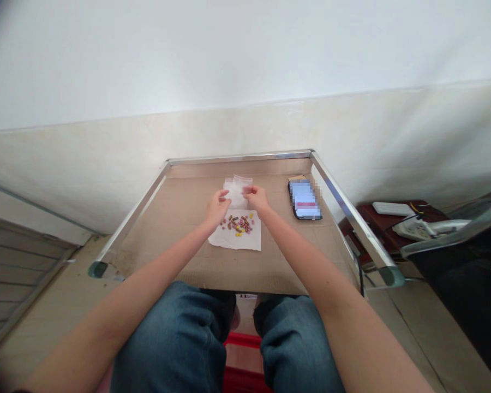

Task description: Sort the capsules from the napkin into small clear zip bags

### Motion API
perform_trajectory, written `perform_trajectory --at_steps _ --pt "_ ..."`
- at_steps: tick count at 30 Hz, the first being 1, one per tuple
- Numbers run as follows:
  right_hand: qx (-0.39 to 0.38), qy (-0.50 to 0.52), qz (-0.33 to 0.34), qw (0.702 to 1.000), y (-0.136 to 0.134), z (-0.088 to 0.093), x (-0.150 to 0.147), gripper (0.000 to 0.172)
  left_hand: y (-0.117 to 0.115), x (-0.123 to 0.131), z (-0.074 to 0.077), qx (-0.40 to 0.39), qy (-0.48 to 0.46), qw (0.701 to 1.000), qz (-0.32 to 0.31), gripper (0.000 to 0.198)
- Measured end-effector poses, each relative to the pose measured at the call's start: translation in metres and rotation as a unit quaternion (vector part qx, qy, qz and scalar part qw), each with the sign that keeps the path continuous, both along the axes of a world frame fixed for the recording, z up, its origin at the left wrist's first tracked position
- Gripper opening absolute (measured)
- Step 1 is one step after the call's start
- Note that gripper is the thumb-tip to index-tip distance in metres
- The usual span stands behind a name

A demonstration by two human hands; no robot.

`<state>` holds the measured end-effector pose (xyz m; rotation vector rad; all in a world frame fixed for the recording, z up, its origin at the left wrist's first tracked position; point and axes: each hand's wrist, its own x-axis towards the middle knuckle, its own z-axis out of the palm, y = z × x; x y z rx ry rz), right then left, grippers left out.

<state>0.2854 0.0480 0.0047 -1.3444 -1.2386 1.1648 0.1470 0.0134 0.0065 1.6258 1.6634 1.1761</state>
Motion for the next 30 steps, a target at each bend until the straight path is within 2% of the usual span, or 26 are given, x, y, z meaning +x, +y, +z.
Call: perform_trajectory --at_steps 3,6,10,14,16,19,22,25,30 --pt "0.01 0.032 0.021 0.999 0.006 0.002 -0.007 0.038 -0.001 -0.005 0.004 0.069 0.088 0.994 -0.014 0.036" --pt "0.042 0.026 0.04 0.998 0.015 -0.003 -0.01 0.043 -0.004 -0.008 0.007 0.117 0.215 0.968 -0.055 0.039" --pt "0.081 -0.045 0.037 0.995 0.028 -0.013 -0.012 0.049 0.002 -0.005 0.01 0.105 0.343 0.929 -0.091 0.042" --pt "0.105 -0.153 0.028 0.982 0.036 -0.021 -0.013 0.061 0.019 -0.004 0.011 0.094 0.399 0.904 -0.123 0.044" --pt "0.123 -0.221 0.014 0.967 0.037 -0.022 -0.013 0.07 0.028 -0.004 0.008 0.082 0.409 0.898 -0.139 0.045" --pt "0.146 -0.348 -0.005 0.926 0.035 -0.022 -0.012 0.077 0.036 -0.004 -0.002 0.049 0.425 0.892 -0.143 0.047" --pt "0.146 -0.441 -0.006 0.885 0.032 -0.023 -0.008 0.073 0.039 -0.003 -0.011 0.02 0.438 0.888 -0.136 0.047" --pt "0.149 -0.485 0.012 0.862 0.027 -0.022 -0.004 0.061 0.039 -0.002 -0.016 0.003 0.442 0.888 -0.127 0.048" --pt "0.204 -0.535 0.024 0.82 0.014 -0.014 -0.001 0.06 0.041 -0.005 -0.018 -0.009 0.438 0.89 -0.129 0.051"
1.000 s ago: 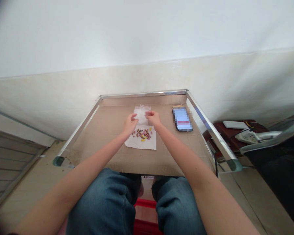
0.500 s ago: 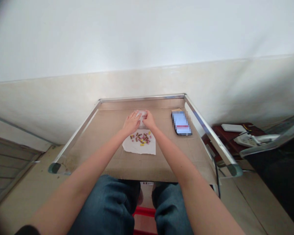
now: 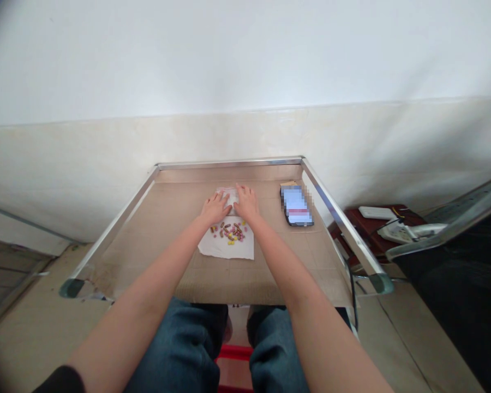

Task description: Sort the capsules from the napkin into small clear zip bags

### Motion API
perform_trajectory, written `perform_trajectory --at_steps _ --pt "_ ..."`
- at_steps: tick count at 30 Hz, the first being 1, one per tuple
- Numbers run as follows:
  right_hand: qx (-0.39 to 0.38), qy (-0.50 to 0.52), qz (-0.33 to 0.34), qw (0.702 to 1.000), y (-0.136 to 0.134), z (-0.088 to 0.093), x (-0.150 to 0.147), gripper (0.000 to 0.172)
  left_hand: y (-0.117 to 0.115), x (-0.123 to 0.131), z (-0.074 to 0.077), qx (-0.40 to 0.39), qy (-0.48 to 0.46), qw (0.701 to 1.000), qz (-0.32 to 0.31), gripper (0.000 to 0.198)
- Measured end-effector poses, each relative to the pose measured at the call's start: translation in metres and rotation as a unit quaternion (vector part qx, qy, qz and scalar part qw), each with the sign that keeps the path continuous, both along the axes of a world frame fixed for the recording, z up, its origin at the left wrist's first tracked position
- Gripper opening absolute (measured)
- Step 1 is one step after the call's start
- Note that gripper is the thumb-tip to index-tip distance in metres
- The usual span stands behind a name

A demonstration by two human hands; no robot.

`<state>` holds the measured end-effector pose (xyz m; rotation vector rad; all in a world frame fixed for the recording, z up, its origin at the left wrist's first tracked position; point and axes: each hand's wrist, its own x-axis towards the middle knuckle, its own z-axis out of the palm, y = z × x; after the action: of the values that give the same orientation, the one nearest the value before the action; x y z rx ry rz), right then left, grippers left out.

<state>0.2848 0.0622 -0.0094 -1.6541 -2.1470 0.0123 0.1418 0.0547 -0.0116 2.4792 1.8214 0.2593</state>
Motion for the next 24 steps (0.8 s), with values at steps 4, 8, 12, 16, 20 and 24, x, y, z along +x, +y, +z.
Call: perform_trajectory --at_steps 4,8,12,16,20,24 --pt "-0.02 -0.064 0.03 0.997 -0.008 0.0 0.0 0.04 0.003 -0.005 -0.002 -0.027 0.01 1.0 -0.008 0.053" --pt "-0.04 -0.083 0.029 0.995 -0.011 -0.005 -0.001 0.038 0.005 -0.009 -0.005 -0.044 0.022 0.999 -0.011 0.055" --pt "-0.037 -0.068 0.004 0.997 -0.011 -0.004 -0.001 0.038 0.006 -0.009 -0.006 -0.046 0.014 0.999 -0.012 0.055" --pt "-0.033 0.014 -0.053 0.998 -0.004 0.0 0.0 0.036 0.008 -0.011 -0.003 -0.022 -0.034 0.999 -0.019 0.055" --pt "-0.081 0.139 -0.089 0.983 0.005 -0.001 -0.002 0.031 0.012 -0.017 -0.001 0.036 -0.149 0.988 0.011 0.051" --pt "-0.114 0.241 -0.123 0.956 0.01 -0.004 -0.009 0.027 0.017 -0.019 -0.002 0.058 -0.283 0.955 0.065 0.046"
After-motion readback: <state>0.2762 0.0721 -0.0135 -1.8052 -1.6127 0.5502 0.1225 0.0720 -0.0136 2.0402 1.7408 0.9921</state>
